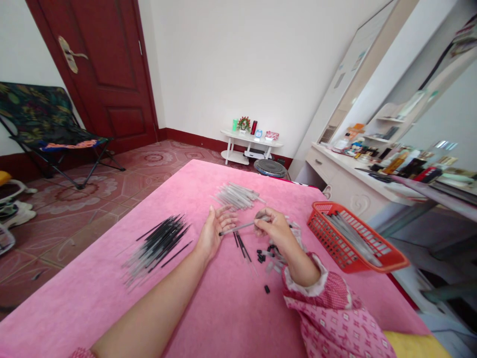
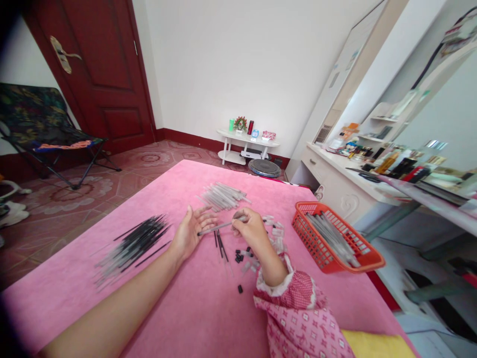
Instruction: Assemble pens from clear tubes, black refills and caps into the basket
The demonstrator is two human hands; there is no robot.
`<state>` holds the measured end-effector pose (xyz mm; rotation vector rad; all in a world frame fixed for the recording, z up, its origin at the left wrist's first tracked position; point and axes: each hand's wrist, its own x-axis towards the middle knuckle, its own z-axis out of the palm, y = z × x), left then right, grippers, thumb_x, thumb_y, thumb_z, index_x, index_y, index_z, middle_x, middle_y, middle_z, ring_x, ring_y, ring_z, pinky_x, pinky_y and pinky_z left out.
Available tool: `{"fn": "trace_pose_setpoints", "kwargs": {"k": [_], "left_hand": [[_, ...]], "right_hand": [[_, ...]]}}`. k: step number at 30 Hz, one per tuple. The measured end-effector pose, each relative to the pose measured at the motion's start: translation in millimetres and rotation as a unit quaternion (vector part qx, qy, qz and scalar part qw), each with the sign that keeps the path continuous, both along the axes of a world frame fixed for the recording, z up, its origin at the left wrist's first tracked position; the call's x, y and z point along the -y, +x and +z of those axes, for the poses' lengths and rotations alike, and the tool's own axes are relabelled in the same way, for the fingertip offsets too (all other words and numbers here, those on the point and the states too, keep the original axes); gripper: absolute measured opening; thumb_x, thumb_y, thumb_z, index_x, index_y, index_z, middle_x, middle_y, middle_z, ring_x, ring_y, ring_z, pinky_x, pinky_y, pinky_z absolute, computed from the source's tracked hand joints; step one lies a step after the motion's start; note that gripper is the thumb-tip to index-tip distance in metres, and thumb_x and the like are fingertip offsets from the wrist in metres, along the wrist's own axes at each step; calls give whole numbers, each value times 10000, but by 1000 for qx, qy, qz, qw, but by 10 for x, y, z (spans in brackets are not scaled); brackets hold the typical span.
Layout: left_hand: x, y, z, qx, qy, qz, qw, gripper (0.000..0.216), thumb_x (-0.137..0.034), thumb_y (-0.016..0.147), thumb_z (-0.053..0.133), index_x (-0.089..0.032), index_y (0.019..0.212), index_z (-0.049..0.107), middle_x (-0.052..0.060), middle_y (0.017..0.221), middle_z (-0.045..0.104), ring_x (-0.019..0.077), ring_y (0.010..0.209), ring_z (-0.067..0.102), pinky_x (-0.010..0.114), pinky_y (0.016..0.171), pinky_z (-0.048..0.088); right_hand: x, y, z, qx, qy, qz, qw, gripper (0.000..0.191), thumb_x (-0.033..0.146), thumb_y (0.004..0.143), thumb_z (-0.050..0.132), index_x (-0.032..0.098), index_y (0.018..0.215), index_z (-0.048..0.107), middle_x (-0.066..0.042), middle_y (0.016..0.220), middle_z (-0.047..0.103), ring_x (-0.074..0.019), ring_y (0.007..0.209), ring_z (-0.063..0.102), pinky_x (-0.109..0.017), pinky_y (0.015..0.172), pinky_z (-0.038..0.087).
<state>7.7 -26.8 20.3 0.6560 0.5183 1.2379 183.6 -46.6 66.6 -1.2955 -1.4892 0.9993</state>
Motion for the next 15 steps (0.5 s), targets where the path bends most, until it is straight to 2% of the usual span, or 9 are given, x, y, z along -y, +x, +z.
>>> {"fn": "trace_pose_setpoints", "kwargs": {"k": [2, 5, 8, 10, 12, 13, 15], "left_hand": [[-56, -28, -38, 11, -6, 33, 999, 573, -572, 847, 301, -120, 1054, 588, 116, 869, 651, 176, 770, 625, 285, 696, 492], [-115, -74, -90, 26, -21, 57, 998, 551, -540, 863, 301, -107, 1041, 591, 121, 862, 654, 173, 777, 631, 278, 693, 496], [-137, -98, -130, 44, -20, 45, 998, 542, -520, 874, 291, -98, 1034, 589, 126, 852, 654, 173, 760, 631, 287, 689, 501], [-144, -100, -152, 46, -20, 43, 998, 536, -514, 876, 294, -96, 1037, 587, 127, 852, 654, 171, 755, 631, 283, 679, 503], [-155, -96, -171, 45, -20, 43, 998, 539, -516, 875, 296, -95, 1043, 587, 126, 851, 653, 169, 747, 629, 279, 671, 503], [-163, -93, -180, 45, -20, 43, 998, 543, -519, 874, 296, -95, 1044, 589, 126, 848, 653, 168, 742, 628, 279, 666, 503], [-177, -88, -192, 45, -19, 43, 998, 548, -522, 872, 296, -94, 1036, 595, 126, 843, 653, 167, 732, 626, 278, 657, 503]], "right_hand": [[39, -7, -4, 73, -24, 46, 996, 68, 182, 658, 515, 158, 709, 554, 12, 553, 589, -104, 463, 543, -214, 472, 449], [128, 19, 54, 152, -48, 112, 981, 165, 155, 653, 499, 152, 745, 636, -23, 590, 635, -130, 504, 589, -227, 491, 455], [193, 247, 245, 180, -30, 83, 980, 211, 182, 686, 488, 170, 788, 673, -54, 656, 667, -150, 547, 606, -252, 528, 468], [220, 567, 421, 218, 28, -11, 976, 212, 227, 706, 485, 162, 790, 670, -67, 704, 675, -163, 616, 618, -267, 601, 480], [264, 986, 582, 267, 81, -144, 949, 270, 280, 722, 480, 146, 866, 665, -78, 757, 683, -179, 689, 626, -276, 654, 476], [299, 1208, 643, 304, 87, -206, 926, 304, 300, 725, 477, 145, 906, 664, -86, 799, 688, -189, 722, 628, -281, 667, 470], [398, 1617, 713, 402, 53, -332, 852, 331, 343, 727, 479, 168, 926, 677, -100, 840, 690, -221, 750, 627, -296, 631, 450]]}}
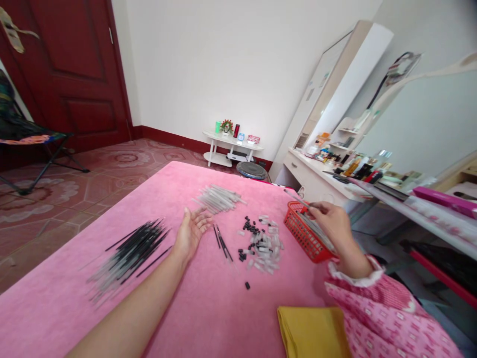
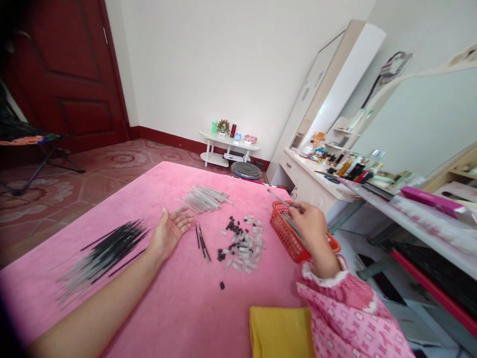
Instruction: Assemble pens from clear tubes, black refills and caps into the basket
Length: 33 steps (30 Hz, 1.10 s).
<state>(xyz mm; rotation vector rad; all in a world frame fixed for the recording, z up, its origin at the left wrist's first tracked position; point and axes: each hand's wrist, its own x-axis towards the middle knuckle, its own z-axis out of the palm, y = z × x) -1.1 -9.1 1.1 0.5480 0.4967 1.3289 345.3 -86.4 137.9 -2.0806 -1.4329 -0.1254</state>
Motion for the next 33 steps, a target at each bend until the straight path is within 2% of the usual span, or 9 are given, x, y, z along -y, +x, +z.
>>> {"fn": "trace_pose_setpoints", "kwargs": {"k": [3, 6, 9, 12, 15, 19, 22, 25, 33], "left_hand": [[-5, 7, 0, 3, -2, 4, 1000, 541, -520, 871, 302, -95, 1014, 606, 122, 827, 653, 162, 714, 621, 272, 638, 499], [7, 14, 14, 7, -5, 25, 1000, 520, -516, 866, 331, -100, 989, 616, 106, 796, 652, 148, 686, 613, 257, 622, 488], [19, 19, 27, -6, 2, 64, 998, 488, -512, 847, 391, -98, 946, 629, 86, 762, 645, 127, 639, 595, 232, 582, 467], [25, 19, 34, -23, 6, 96, 995, 487, -531, 806, 460, -88, 901, 638, 75, 722, 638, 108, 587, 570, 213, 539, 439], [27, 10, 38, -30, 4, 111, 993, 510, -557, 763, 508, -78, 873, 643, 69, 684, 629, 97, 549, 547, 204, 510, 414], [31, -6, 41, -28, 2, 117, 993, 522, -567, 750, 518, -71, 852, 642, 62, 655, 619, 92, 525, 533, 205, 501, 402], [38, -12, 45, -29, 0, 117, 993, 514, -560, 755, 516, -69, 844, 638, 59, 644, 616, 93, 520, 531, 207, 498, 394], [44, -15, 49, -30, 2, 114, 993, 505, -557, 754, 518, -72, 827, 636, 62, 644, 620, 95, 518, 530, 212, 496, 385], [46, 3, 63, -41, 8, 119, 992, 491, -557, 747, 528, -80, 797, 630, 63, 630, 623, 96, 505, 524, 210, 482, 363]], "right_hand": [[165, 403, -15, 94, -82, -157, 980, 353, 409, 734, 473, 215, 926, 697, -119, 866, 687, -281, 772, 624, -326, 564, 411], [225, 466, -99, 125, -129, -182, 967, 396, 477, 753, 454, 231, 948, 695, -135, 882, 682, -301, 781, 624, -346, 564, 405], [103, 209, -187, 144, -70, -94, 983, 387, 458, 772, 448, 207, 943, 687, -123, 916, 677, -285, 842, 615, -361, 654, 435], [-158, -281, -300, 121, -13, 96, 988, 299, 326, 768, 465, 179, 918, 677, -90, 959, 673, -226, 905, 600, -335, 795, 437], [-450, -876, -452, 79, -37, 248, 965, 254, 201, 730, 487, 162, 896, 676, -95, 958, 672, -202, 918, 594, -327, 844, 430], [-733, -1598, -623, 77, -66, 321, 942, 258, 150, 728, 493, 215, 883, 690, -103, 942, 679, -169, 889, 613, -267, 805, 438], [-858, -1988, -697, 95, -108, 336, 931, 265, 156, 768, 478, 237, 914, 683, -104, 975, 674, -162, 928, 606, -243, 813, 420], [-952, -2231, -775, 126, -139, 293, 938, 241, 187, 805, 474, 221, 950, 665, -93, 1001, 665, -180, 951, 593, -252, 786, 420], [-1045, -2329, -923, 150, -163, 239, 945, 219, 238, 836, 478, 127, 955, 625, -128, 961, 646, -216, 916, 581, -291, 761, 405]]}}
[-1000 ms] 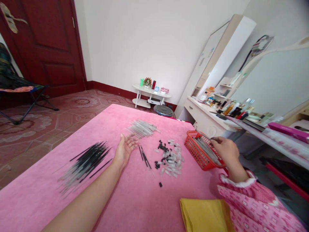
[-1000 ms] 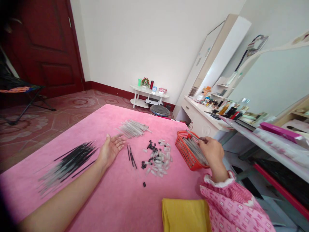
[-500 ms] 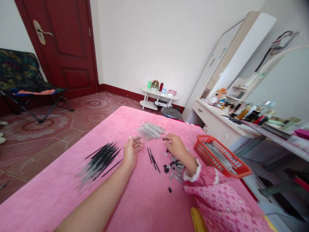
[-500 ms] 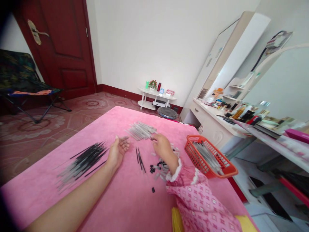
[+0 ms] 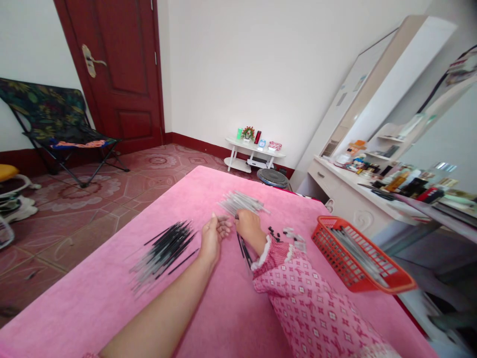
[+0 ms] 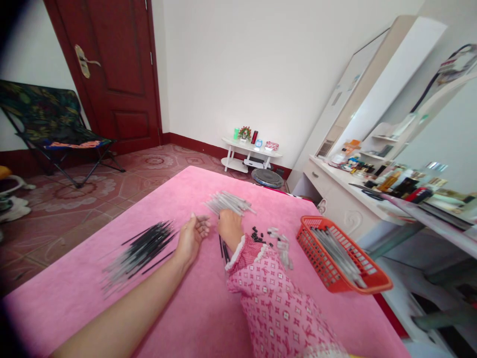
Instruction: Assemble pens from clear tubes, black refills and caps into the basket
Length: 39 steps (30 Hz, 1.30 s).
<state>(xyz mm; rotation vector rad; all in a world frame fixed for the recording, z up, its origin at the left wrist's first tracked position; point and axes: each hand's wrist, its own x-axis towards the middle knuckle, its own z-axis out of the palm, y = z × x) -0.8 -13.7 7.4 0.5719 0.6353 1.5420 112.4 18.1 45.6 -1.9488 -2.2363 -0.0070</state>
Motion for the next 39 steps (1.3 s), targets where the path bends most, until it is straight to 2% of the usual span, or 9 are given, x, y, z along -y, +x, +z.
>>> {"fn": "trace_pose_setpoints", "kwargs": {"k": [4, 11, 16, 19, 22, 26, 30, 34, 39], "left_hand": [[-1, 9, -1, -11, 6, -1, 1000, 497, -561, 752, 519, -78, 797, 632, 57, 625, 617, 91, 500, 520, 205, 474, 356], [-15, 1, -49, -26, 23, -8, 999, 419, -493, 747, 568, -83, 812, 632, 64, 652, 628, 91, 520, 530, 203, 487, 370], [-26, 50, -72, -76, 24, 25, 997, 346, -399, 684, 674, -123, 879, 601, 3, 618, 592, 75, 480, 504, 195, 471, 368], [-32, 75, -84, -80, 21, 20, 996, 379, -379, 660, 700, -133, 927, 595, -7, 615, 584, 79, 478, 508, 197, 471, 372], [-41, 67, -104, -79, 21, 11, 997, 310, -367, 668, 695, -104, 815, 623, 1, 575, 567, 75, 477, 490, 195, 476, 366], [-53, 36, -106, -46, 5, 36, 998, 253, -334, 665, 701, -105, 734, 619, -4, 575, 564, 67, 496, 486, 186, 493, 369], [-58, 29, -77, -26, -14, 42, 999, 263, -330, 638, 720, -105, 725, 616, -8, 580, 567, 66, 492, 485, 183, 483, 365], [-54, 38, -44, -21, -26, 39, 999, 279, -330, 609, 739, -104, 716, 617, -18, 566, 559, 59, 487, 484, 177, 476, 361], [-56, 48, -34, -17, -32, 35, 999, 280, -326, 603, 745, -100, 717, 624, -18, 568, 565, 57, 491, 494, 176, 481, 370]], "right_hand": [[-25, 17, -6, 5, -2, -7, 1000, 265, 244, 857, 439, 150, 1053, 590, -119, 999, 640, -210, 960, 572, -287, 786, 398], [-38, -12, 41, 12, -18, -21, 1000, 262, 275, 829, 460, 123, 909, 658, -149, 926, 664, -225, 893, 602, -284, 725, 408], [176, 69, 213, -44, 2, 12, 999, 220, 257, 798, 478, 180, 894, 661, -80, 905, 684, -179, 835, 609, -244, 675, 393], [360, 147, 275, -69, -19, 40, 997, 185, 263, 770, 512, 192, 841, 667, -52, 852, 691, -155, 779, 611, -225, 641, 382], [526, 243, 297, -75, -32, 44, 996, 191, 317, 757, 541, 207, 850, 668, -38, 838, 693, -150, 770, 611, -220, 633, 382], [712, 397, 346, 3, -90, 9, 996, 244, 424, 681, 609, 206, 760, 684, -61, 763, 694, -190, 709, 620, -249, 580, 388], [833, 490, 392, 93, -170, 25, 981, 222, 393, 579, 681, 188, 664, 684, -95, 703, 687, -242, 699, 633, -277, 563, 408], [844, 491, 369, 97, -176, 39, 979, 124, 250, 608, 625, 184, 690, 690, -105, 725, 695, -250, 740, 648, -272, 569, 428], [816, 485, 285, 109, -158, 32, 981, 165, 180, 631, 548, 161, 702, 695, -142, 743, 698, -258, 748, 655, -275, 575, 439]]}}
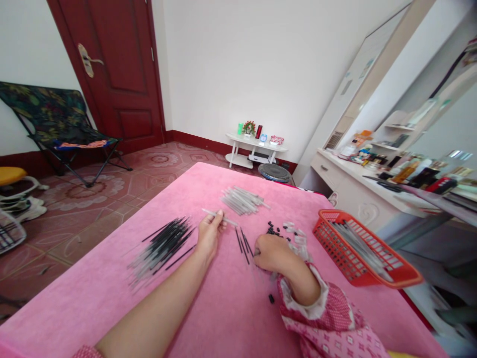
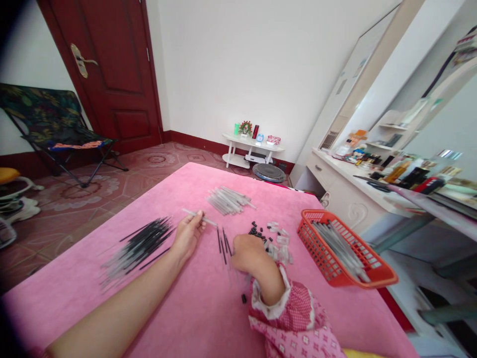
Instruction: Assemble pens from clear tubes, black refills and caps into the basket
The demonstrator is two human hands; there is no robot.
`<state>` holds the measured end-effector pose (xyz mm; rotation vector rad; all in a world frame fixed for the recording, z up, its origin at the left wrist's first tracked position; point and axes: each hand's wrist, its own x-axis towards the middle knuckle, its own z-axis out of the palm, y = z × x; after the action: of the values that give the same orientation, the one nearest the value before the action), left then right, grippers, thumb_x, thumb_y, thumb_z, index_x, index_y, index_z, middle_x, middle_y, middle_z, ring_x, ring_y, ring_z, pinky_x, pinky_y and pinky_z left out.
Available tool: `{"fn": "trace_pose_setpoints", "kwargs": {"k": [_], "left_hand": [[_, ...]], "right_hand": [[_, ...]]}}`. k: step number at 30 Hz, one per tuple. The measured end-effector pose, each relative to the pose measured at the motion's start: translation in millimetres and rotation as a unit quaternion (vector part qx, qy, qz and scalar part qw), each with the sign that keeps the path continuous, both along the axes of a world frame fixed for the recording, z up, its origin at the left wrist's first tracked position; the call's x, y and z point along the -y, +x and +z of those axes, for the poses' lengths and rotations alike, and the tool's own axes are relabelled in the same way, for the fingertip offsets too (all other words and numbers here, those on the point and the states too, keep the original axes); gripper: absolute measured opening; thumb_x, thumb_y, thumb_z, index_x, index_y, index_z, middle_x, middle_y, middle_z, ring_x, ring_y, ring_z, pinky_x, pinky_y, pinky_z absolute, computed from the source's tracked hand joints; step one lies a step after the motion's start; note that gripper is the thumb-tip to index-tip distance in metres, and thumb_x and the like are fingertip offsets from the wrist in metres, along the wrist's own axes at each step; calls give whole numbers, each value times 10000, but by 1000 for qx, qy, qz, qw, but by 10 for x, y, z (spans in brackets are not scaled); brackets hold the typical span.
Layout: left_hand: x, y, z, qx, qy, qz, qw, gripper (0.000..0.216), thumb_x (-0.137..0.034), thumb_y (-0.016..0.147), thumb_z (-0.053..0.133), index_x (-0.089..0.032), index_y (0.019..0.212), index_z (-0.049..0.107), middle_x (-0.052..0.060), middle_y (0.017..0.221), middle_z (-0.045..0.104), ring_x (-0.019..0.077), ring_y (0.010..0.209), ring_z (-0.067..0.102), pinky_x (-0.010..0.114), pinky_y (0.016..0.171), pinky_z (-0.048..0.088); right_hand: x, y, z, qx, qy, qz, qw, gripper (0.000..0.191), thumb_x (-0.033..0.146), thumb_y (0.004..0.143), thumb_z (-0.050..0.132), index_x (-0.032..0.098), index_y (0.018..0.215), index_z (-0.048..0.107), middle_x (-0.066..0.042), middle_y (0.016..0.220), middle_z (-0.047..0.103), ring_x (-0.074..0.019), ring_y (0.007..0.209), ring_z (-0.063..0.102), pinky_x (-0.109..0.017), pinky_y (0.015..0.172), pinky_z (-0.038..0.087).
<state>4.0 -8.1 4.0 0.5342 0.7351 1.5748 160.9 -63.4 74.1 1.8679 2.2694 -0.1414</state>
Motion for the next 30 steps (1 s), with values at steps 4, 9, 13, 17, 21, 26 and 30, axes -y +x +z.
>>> {"fn": "trace_pose_setpoints", "kwargs": {"k": [4, 9, 13, 17, 21, 26, 30], "left_hand": [[-12, 6, -26, -1, 3, -5, 1000, 270, -318, 621, 738, -97, 733, 630, -17, 574, 570, 52, 499, 500, 168, 486, 379], [-12, -1, -25, 23, -2, 1, 1000, 240, -284, 623, 740, -103, 738, 634, -7, 616, 595, 47, 501, 508, 160, 483, 398], [-8, -24, 10, 64, -5, -3, 998, 189, -244, 654, 725, -106, 743, 632, -5, 629, 604, 47, 509, 534, 151, 496, 436], [-27, -50, 19, 107, -20, 3, 994, 117, -200, 703, 686, -111, 742, 621, -3, 629, 612, 52, 513, 559, 144, 487, 462], [-58, -63, -2, 145, -30, 11, 989, 48, -151, 753, 627, -106, 751, 611, 8, 648, 624, 56, 499, 565, 146, 463, 471], [-59, -62, -5, 162, -28, 1, 986, 45, -140, 772, 603, -98, 756, 606, 10, 639, 619, 57, 485, 562, 141, 447, 467], [-38, -53, 5, 143, -9, -23, 989, 76, -165, 751, 635, -95, 747, 606, 5, 636, 617, 49, 484, 557, 134, 458, 466]], "right_hand": [[-15, 13, -48, -4, 15, -24, 1000, 221, 215, 637, 533, 153, 760, 705, -162, 786, 698, -261, 756, 653, -288, 586, 438], [-77, 65, 0, -60, 63, -73, 994, 209, 243, 645, 500, 170, 708, 685, -129, 746, 696, -244, 723, 643, -271, 553, 394], [-92, 115, 100, -166, 89, -72, 980, 180, 200, 637, 476, 180, 666, 653, -70, 671, 683, -184, 658, 621, -233, 525, 359], [-39, 128, 201, -272, 50, -45, 960, 153, 174, 632, 469, 173, 661, 620, -18, 555, 635, -120, 513, 562, -193, 460, 323], [7, 122, 244, -333, 3, -28, 943, 141, 142, 622, 447, 157, 646, 586, 10, 478, 577, -91, 433, 522, -167, 410, 300], [16, 118, 225, -352, -24, -8, 936, 126, 134, 613, 447, 158, 631, 568, 8, 501, 589, -84, 442, 517, -158, 402, 290], [13, 120, 209, -350, -34, -7, 936, 115, 132, 610, 460, 153, 609, 572, 5, 488, 579, -81, 435, 492, -163, 405, 286]]}}
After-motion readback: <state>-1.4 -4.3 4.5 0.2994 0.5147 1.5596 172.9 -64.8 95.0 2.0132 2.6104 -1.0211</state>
